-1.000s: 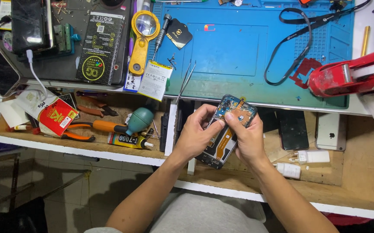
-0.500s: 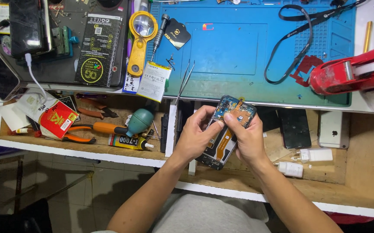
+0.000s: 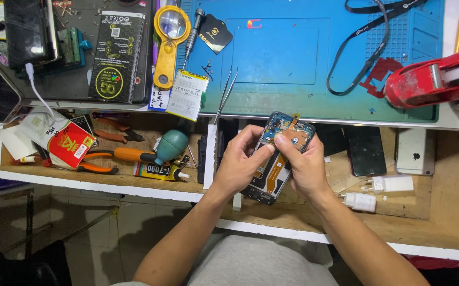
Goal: Repairing a smartphone by inspecting the internal chassis and installing a replacement battery.
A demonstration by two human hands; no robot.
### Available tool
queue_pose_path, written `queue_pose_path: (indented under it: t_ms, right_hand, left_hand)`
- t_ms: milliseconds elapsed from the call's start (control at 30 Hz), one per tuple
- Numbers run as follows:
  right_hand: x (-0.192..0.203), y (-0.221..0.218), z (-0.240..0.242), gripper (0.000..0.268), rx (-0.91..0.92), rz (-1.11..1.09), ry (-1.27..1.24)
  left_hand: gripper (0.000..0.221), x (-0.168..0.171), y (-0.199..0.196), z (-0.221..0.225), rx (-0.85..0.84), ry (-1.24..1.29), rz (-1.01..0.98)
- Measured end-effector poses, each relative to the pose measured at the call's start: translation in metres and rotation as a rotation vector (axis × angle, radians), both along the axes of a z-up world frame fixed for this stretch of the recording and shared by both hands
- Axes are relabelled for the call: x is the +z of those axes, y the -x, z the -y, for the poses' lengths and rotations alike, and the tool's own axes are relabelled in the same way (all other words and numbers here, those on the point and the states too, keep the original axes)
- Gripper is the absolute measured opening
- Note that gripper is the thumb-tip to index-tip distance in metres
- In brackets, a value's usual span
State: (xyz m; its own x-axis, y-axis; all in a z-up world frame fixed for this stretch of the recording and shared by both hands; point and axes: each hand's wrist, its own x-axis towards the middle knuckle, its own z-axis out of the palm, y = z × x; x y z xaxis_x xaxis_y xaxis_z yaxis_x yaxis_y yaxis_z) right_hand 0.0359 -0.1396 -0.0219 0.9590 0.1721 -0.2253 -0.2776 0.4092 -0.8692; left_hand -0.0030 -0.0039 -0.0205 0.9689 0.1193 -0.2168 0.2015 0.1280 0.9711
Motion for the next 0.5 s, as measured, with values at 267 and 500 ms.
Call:
queue_pose_path:
  t_ms: [267,500]
  right_hand:
    - [-0.004,-0.002,0.0,0.014,-0.007,0.001,-0.011]
    - [-0.012,-0.002,0.004,0.014,-0.004,0.026,-0.017]
  left_hand:
    - [0.028,-0.004,-0.001,-0.001,-0.015,0.018,0.012]
    - [0.029,-0.013,0.0,-0.002,-0.025,0.009,0.026]
